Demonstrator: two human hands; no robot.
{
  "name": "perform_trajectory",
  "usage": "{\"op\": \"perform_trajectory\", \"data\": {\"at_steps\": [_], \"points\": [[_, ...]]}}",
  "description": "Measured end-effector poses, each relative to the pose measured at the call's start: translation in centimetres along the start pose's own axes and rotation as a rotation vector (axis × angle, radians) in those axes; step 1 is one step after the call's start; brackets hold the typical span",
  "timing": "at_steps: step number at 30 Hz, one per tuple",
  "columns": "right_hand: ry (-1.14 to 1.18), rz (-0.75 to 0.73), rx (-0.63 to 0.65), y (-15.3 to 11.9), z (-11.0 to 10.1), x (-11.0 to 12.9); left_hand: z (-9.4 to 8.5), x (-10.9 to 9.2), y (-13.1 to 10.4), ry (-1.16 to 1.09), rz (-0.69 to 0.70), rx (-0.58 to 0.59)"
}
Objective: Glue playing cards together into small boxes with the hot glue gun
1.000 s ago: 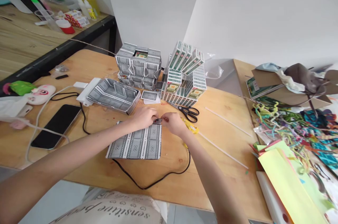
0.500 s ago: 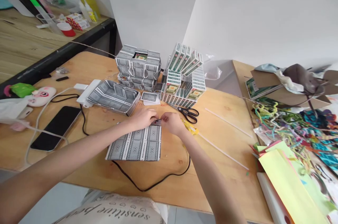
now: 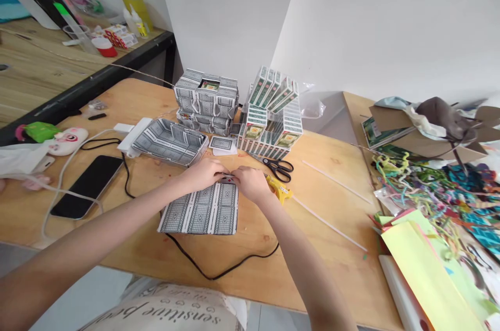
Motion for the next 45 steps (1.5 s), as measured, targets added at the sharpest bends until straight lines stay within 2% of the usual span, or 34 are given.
{"op": "perform_trajectory", "data": {"at_steps": [3,8,16,23,28,37,41,45], "points": [[0.095,-0.001,-0.002,-0.2,-0.4,0.1,-0.3,-0.2,-0.9,-0.006,-0.013,0.014],[0.241,-0.015,0.020,-0.3,-1.0,0.0,0.4,-0.3,-2.4,-0.064,-0.111,-0.043],[0.280,0.006,0.046,-0.5,-1.7,0.1,1.9,-1.0,-3.6,-0.087,-0.165,-0.107],[0.261,0.007,0.105,-0.3,-1.9,0.2,2.0,-1.2,-3.7,-0.048,-0.182,-0.112],[0.267,0.019,0.081,0.0,-1.8,0.2,2.0,-1.1,-3.7,-0.073,-0.180,-0.132],[0.327,0.182,0.145,0.9,-1.8,-0.1,2.4,0.0,-2.9,-0.131,-0.266,-0.093],[0.325,0.169,0.193,1.3,-1.6,-0.5,2.3,-0.1,-2.9,-0.141,-0.266,-0.103],[0.262,0.078,0.218,1.5,-2.0,-0.5,2.5,-0.1,-3.1,-0.123,-0.268,-0.110]]}}
Point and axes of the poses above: each hand's wrist, its own y-axis towards the middle knuckle, its own z-axis out of the palm, x = y × z, the point moved 1 cm from there along y, towards the middle knuckle, and after that the axes turned 8 degrees about -z, right-handed, at the moved point
